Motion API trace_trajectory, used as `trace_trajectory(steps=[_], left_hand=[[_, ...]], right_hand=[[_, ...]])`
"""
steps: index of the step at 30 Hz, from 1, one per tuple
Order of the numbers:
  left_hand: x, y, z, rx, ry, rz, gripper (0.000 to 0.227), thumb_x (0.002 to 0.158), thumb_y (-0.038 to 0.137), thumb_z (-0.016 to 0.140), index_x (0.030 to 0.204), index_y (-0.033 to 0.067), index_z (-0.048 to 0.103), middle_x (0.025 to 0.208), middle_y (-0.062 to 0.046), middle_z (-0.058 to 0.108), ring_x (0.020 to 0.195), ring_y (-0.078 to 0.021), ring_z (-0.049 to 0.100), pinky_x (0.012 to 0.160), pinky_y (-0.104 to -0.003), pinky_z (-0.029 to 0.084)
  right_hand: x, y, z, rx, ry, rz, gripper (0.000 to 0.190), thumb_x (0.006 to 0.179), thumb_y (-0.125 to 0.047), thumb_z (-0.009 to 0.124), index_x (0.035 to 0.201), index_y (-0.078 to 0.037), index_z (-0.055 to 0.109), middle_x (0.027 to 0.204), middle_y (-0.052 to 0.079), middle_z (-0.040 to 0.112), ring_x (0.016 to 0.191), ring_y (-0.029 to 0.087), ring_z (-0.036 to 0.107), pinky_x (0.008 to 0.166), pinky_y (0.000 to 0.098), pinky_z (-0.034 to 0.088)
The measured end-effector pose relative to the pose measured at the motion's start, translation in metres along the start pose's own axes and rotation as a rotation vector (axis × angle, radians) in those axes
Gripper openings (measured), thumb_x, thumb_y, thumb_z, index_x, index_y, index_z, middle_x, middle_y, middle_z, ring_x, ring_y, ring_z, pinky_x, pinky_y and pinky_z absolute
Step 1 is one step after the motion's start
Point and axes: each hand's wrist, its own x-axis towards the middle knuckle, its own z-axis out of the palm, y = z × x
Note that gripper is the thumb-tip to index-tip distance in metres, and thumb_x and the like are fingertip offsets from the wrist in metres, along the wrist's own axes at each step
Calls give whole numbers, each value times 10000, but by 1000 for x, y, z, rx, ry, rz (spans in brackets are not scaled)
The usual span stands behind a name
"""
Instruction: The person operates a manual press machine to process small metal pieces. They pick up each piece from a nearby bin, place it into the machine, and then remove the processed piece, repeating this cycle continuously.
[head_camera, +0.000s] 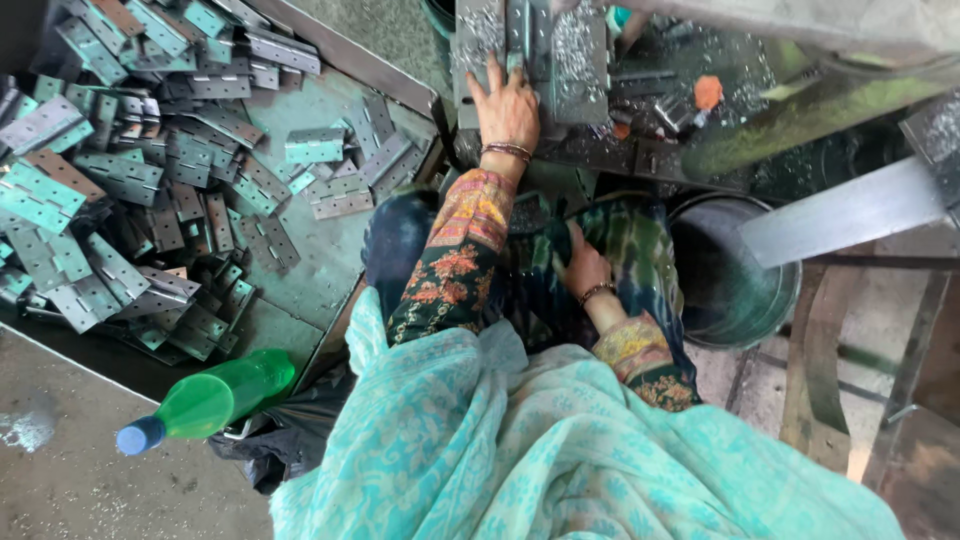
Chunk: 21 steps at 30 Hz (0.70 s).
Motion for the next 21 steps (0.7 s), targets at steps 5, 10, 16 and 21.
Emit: trace_trajectory(steps=[5,10,16,21], left_hand=[[-11,2,-3,10,6,29,362,977,291,499,1174,111,744,1439,-38,561,1480,-402,226,1127,-775,158],[-8,1,-2,28,-53,29,347,1000,239,508,1226,111,738,1403,-63,582,1524,-417,219,1154,-774,141],[6,2,0,-15,-9,8,346,965,214,511,1182,84,747,1404,-72,578,1495,-422,230,1146,-781,107],[3,-3,-2,-92,37,-1,338,1015,236,489,1166,93,755,1430,-58,573,1518,-402,231,1178,-763,111]], right_hand=[[4,-19,-40,-64,-68,-10,914,801,-346,756,1567,-165,290,1064,284,708,944,496,685,805,579,565],[7,-39,-92,-131,-118,-71,813,875,-360,729,1551,-160,324,1028,285,722,940,484,706,842,569,571],[8,-20,-37,-145,-150,69,881,859,-397,727,1585,-224,260,1042,260,727,939,481,702,808,580,574],[13,25,28,-109,-70,50,921,843,-433,748,1589,-239,244,1074,262,725,937,491,694,807,590,560]])
